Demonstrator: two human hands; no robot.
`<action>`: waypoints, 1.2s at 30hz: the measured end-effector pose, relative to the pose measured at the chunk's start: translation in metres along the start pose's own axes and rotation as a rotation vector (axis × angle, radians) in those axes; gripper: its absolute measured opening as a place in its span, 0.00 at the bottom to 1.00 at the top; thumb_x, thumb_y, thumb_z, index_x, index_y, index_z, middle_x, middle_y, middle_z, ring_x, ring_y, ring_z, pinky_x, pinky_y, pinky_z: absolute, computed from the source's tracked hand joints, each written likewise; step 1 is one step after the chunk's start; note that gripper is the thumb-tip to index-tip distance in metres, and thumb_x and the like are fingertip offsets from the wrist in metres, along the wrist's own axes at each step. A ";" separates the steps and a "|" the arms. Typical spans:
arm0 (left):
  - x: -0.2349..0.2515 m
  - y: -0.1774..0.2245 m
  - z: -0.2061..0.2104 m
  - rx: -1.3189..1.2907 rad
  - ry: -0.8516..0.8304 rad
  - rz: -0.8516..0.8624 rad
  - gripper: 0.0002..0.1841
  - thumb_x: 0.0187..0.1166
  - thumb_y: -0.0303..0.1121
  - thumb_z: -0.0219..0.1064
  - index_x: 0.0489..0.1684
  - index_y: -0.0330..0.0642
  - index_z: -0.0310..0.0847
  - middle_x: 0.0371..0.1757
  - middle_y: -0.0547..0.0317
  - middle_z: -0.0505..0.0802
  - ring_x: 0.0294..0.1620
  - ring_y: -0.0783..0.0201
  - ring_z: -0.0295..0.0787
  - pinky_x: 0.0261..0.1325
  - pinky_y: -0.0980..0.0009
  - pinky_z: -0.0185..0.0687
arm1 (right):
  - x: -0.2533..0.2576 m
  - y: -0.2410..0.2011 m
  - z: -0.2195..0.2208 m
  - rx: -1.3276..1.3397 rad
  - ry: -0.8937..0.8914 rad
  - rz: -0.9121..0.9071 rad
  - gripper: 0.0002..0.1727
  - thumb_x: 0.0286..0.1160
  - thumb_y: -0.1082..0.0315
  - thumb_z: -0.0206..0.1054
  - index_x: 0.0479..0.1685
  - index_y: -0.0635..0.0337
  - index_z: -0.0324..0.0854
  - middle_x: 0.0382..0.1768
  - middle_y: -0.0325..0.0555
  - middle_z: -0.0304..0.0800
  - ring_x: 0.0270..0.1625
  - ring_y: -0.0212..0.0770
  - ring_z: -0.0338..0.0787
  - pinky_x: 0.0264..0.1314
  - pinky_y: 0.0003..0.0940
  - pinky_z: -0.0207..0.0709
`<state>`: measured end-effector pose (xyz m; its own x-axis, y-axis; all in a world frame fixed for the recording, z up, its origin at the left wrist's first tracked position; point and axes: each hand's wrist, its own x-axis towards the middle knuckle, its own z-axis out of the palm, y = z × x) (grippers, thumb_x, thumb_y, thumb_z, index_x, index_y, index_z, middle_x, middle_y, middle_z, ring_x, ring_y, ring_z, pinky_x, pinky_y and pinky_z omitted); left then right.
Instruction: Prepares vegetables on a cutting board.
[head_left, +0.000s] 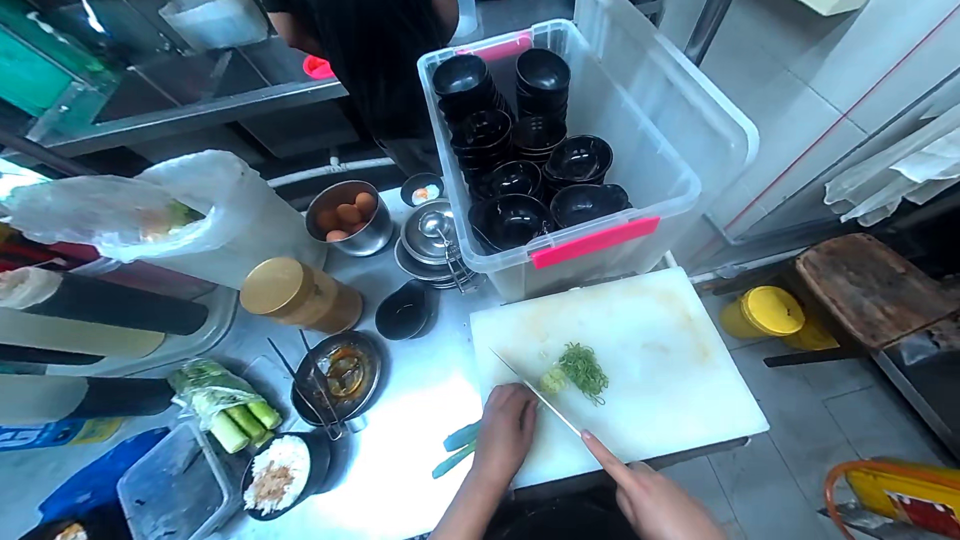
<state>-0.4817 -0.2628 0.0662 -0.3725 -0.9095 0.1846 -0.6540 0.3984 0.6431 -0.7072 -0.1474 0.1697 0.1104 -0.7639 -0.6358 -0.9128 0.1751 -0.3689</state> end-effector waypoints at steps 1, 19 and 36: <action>0.000 0.000 0.000 0.001 0.001 0.001 0.09 0.83 0.38 0.64 0.42 0.51 0.92 0.49 0.66 0.94 0.60 0.67 0.88 0.68 0.67 0.82 | 0.002 -0.003 -0.005 -0.014 -0.004 0.005 0.43 0.86 0.64 0.54 0.95 0.14 0.39 0.40 0.60 0.89 0.37 0.61 0.92 0.38 0.59 0.86; -0.002 -0.002 0.002 0.011 0.035 0.007 0.09 0.82 0.38 0.65 0.41 0.50 0.92 0.48 0.66 0.94 0.59 0.66 0.88 0.68 0.67 0.82 | -0.017 0.003 -0.001 0.024 0.016 -0.044 0.42 0.86 0.66 0.53 0.97 0.22 0.42 0.40 0.62 0.90 0.37 0.64 0.92 0.37 0.62 0.85; -0.009 0.001 0.002 0.096 0.055 -0.029 0.11 0.85 0.41 0.62 0.43 0.55 0.93 0.51 0.69 0.94 0.59 0.65 0.87 0.65 0.61 0.83 | -0.012 -0.003 -0.011 -0.002 -0.023 -0.023 0.42 0.87 0.65 0.52 0.96 0.18 0.39 0.41 0.62 0.90 0.39 0.63 0.92 0.39 0.61 0.85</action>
<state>-0.4804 -0.2544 0.0638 -0.3179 -0.9248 0.2091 -0.7249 0.3793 0.5750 -0.7104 -0.1457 0.1863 0.1409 -0.7530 -0.6428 -0.9109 0.1558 -0.3822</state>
